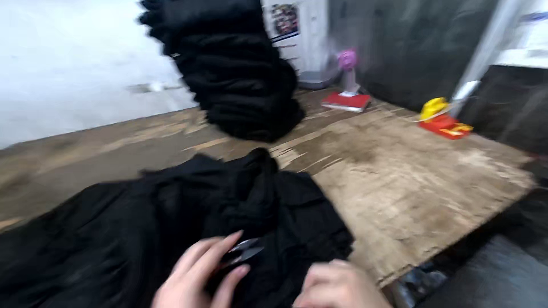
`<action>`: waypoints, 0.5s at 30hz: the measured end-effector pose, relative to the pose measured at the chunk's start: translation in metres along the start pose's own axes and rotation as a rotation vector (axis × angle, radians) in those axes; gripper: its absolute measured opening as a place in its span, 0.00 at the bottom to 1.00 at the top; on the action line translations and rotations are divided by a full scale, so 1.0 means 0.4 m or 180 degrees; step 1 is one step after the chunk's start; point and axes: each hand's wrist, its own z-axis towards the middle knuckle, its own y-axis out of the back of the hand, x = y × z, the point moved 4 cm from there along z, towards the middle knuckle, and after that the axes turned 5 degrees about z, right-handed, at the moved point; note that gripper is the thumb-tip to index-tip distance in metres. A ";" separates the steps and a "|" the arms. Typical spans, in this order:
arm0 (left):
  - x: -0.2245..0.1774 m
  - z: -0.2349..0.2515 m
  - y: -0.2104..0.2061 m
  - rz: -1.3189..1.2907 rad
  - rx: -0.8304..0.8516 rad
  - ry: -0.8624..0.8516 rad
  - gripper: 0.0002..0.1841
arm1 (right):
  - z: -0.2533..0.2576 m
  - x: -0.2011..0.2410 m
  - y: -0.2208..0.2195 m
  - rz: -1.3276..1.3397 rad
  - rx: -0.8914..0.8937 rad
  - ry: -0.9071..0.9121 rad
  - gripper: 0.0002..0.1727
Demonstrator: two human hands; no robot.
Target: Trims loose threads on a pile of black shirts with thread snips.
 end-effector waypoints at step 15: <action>0.016 -0.050 -0.012 0.0256 -0.0843 -0.0055 0.14 | 0.065 0.014 -0.115 -0.0428 -0.1763 0.0088 0.12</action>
